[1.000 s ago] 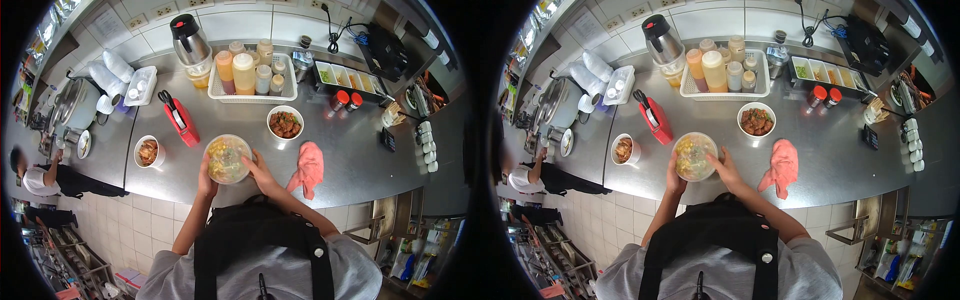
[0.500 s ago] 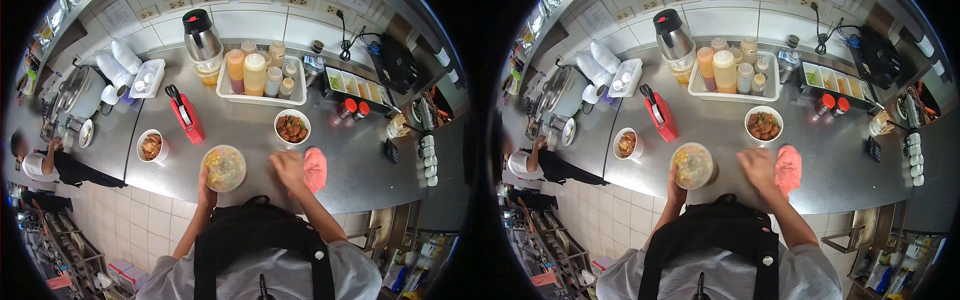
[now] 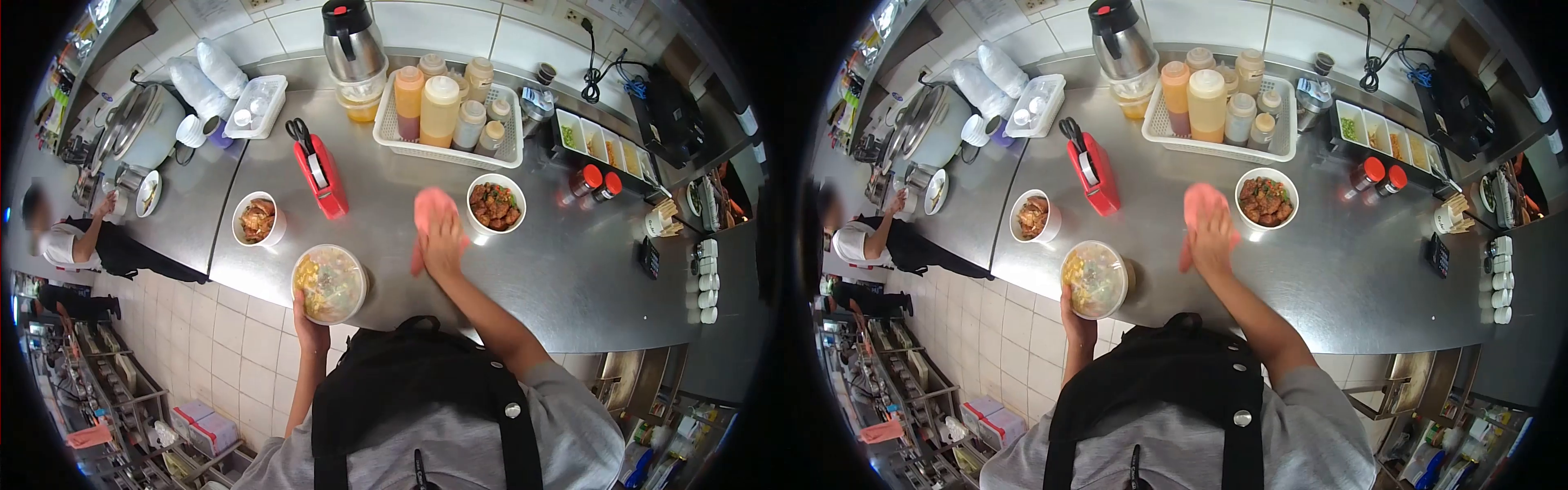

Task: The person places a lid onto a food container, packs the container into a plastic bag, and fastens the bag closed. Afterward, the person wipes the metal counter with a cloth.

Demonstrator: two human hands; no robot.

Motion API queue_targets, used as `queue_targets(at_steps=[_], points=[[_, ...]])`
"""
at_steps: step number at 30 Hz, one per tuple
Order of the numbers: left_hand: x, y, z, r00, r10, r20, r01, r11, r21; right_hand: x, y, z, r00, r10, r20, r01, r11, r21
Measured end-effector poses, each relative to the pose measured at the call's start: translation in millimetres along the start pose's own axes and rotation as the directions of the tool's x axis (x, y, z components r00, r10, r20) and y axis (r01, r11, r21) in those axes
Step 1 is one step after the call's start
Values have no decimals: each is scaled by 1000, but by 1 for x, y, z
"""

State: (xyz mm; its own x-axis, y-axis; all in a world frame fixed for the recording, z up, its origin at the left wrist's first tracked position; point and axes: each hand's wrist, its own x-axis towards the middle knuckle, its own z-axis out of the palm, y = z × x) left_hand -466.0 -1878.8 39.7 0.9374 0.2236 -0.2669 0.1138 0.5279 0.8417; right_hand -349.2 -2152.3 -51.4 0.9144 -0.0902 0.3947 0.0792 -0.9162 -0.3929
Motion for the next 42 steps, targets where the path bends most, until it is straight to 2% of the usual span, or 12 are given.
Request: queue_targets(at_steps=[2,4,9,17,19,24,26,30,32,36,41,42], points=[[0,2,-1,1000,-7,-3,7,1000,-6,31,-14,20,999,-5,-37,7,998,56],[-1,4,-1,1000,-18,4,18,1000,-9,39,-16,46,913,-398,91,350,877,329],[20,-2,13,995,10,103,-11,1000,15,-47,-1,-52,744,-584,324,409,782,470],[60,-70,68,986,-3,168,4,1000,-3,-109,78,-140,982,-121,146,100,985,144],[60,-83,85,990,7,142,-10,1000,18,-82,50,-121,999,-3,-32,17,894,447],[52,-101,104,999,31,-42,-22,980,199,-19,-14,-59,943,316,103,-264,524,809],[61,-114,84,959,280,-30,-141,571,809,-2,-29,-53,887,408,218,-446,632,633],[71,-110,71,964,260,49,-184,528,829,28,-15,-60,877,192,441,-426,737,525],[67,-97,79,986,160,35,-154,834,530,35,-5,-48,874,197,444,-428,746,511],[65,-56,75,973,222,-58,-175,880,441,66,-61,-64,984,-36,-175,116,874,472],[102,-27,27,989,141,42,-138,792,595,125,-141,8,976,-116,182,-51,696,717],[103,-18,27,989,141,44,-139,790,597,140,-145,50,894,-58,445,-329,590,737]])
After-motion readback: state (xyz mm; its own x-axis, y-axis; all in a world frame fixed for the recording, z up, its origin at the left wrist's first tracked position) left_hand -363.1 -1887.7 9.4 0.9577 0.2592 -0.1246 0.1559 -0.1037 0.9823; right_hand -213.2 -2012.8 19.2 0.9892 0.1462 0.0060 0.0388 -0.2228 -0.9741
